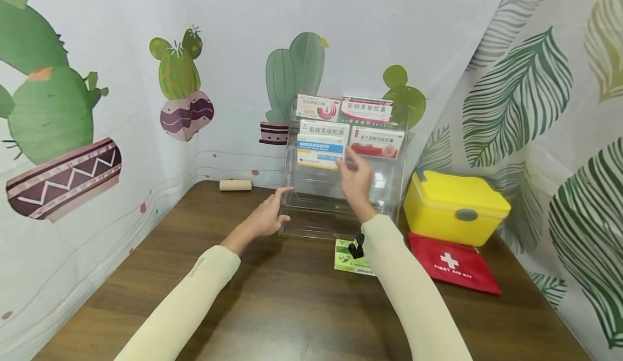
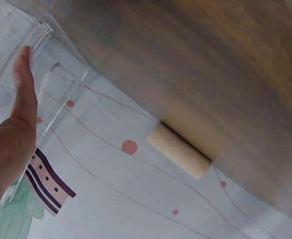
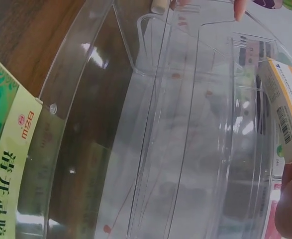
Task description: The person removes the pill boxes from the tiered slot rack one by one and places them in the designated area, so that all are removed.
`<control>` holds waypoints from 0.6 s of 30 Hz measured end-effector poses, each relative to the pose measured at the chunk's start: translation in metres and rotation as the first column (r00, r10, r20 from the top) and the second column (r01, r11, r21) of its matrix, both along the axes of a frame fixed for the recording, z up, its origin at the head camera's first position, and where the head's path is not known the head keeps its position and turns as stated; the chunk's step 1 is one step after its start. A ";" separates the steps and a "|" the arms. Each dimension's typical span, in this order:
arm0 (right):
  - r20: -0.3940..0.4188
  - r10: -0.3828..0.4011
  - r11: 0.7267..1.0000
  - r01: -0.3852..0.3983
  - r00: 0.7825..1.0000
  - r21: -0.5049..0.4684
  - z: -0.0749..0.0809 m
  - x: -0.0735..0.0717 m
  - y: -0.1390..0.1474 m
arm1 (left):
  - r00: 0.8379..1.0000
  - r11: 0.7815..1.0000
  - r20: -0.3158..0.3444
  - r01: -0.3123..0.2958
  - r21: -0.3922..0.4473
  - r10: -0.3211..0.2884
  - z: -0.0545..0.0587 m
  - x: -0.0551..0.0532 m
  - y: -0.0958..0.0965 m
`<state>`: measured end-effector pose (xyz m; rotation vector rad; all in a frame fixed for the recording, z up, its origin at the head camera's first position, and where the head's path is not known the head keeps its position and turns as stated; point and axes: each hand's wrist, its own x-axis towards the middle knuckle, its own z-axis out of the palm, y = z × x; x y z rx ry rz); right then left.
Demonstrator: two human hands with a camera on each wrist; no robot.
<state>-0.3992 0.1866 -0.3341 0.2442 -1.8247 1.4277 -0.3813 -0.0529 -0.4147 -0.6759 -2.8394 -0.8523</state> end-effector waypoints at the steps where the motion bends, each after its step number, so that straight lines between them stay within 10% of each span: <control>1: -0.004 0.003 1.000 -0.004 1.000 -0.009 0.001 0.000 0.001 | 1.000 1.000 -0.003 0.000 -0.004 0.000 0.000 0.000 0.000; 18: -0.019 -0.009 0.998 0.008 1.000 -0.060 -0.004 0.021 0.018 | 1.000 1.000 -0.001 0.006 0.000 -0.006 -0.003 0.001 -0.001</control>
